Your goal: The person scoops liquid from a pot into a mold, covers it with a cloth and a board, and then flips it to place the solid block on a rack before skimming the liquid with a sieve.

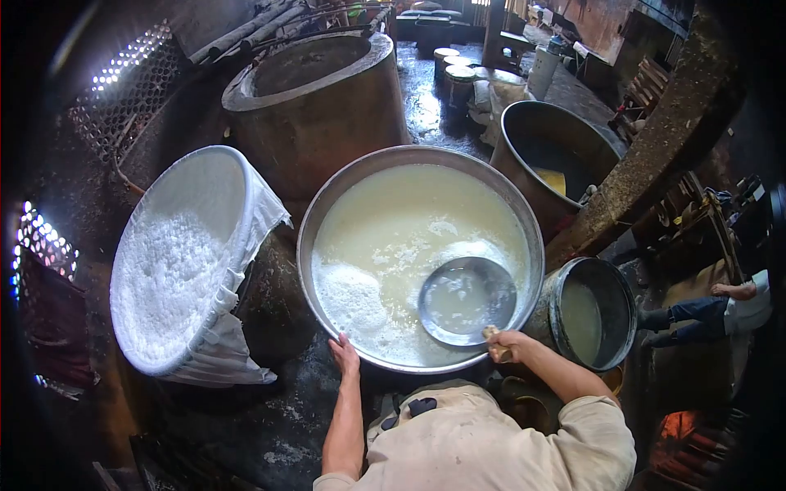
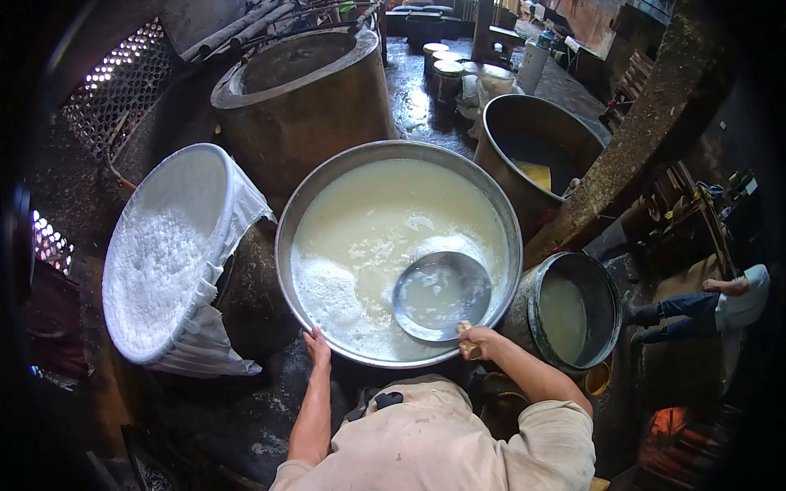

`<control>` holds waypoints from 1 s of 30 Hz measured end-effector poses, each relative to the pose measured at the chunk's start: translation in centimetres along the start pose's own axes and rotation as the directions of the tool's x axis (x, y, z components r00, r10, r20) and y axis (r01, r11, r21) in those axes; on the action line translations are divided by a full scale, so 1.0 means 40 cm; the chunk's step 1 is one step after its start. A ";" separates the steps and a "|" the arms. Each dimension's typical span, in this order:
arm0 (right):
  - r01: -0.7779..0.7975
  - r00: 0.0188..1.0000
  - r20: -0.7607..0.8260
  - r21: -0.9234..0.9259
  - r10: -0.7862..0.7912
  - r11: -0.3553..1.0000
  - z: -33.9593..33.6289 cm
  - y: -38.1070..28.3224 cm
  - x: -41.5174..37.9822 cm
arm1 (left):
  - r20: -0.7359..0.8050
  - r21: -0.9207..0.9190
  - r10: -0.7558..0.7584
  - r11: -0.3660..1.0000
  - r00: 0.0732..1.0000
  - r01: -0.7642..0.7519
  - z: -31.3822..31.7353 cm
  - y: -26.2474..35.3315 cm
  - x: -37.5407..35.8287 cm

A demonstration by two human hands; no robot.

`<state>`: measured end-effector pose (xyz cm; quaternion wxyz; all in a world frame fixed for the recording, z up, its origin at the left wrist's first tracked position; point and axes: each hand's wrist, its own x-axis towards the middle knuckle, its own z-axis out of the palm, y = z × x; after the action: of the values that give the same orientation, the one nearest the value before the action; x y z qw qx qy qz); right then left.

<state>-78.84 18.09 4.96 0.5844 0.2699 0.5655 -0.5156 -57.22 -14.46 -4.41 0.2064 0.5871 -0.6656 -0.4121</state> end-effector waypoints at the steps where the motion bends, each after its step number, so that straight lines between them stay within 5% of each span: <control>1: 0.015 1.000 -0.023 -0.009 -0.015 1.000 -0.037 -0.024 0.007 | 0.013 0.008 -0.036 0.999 0.999 0.036 -0.019 0.027 -0.018; 6: 0.180 0.959 -0.199 -0.129 -0.204 0.975 -0.132 -0.153 0.019 | 0.076 0.097 -0.036 0.995 0.996 0.028 -0.029 -0.021 -0.007; 7: 0.221 0.942 -0.217 -0.169 -0.255 0.961 -0.139 -0.182 0.029 | -0.081 0.082 -0.006 0.997 0.997 0.012 -0.013 -0.023 -0.022; 8: 0.260 0.923 -0.233 -0.210 -0.307 0.942 -0.145 -0.210 0.045 | -0.083 0.090 -0.012 0.996 0.996 0.020 -0.019 -0.006 -0.033; 17: 0.505 0.815 -0.185 -0.239 -0.549 0.830 -0.044 -0.452 0.278 | 0.113 -0.064 -0.061 0.996 0.992 0.069 -0.073 -0.015 -0.061; 21: 0.525 0.820 -0.167 -0.160 -0.547 0.836 0.090 -0.507 0.362 | 0.183 -0.281 -0.067 0.953 0.981 0.118 -0.129 0.018 -0.116; 26: 0.537 0.839 -0.104 -0.007 -0.535 0.844 0.268 -0.500 0.473 | 0.185 -0.300 -0.182 0.925 0.966 0.231 -0.217 -0.113 -0.177; 28: 0.436 0.896 0.060 0.082 -0.441 0.896 0.311 -0.485 0.547 | 0.242 -0.276 -0.399 0.845 0.884 0.457 -0.265 -0.144 -0.224; 30: 0.472 0.879 -0.049 -0.049 -0.474 0.880 0.412 -0.448 0.577 | 0.240 -0.309 -0.434 0.814 0.868 0.492 -0.293 -0.254 -0.255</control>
<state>-92.78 -9.35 -8.37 0.4285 0.1286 0.6406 -0.6241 -39.83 -8.05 -3.58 0.1497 0.6490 -0.4293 -0.6100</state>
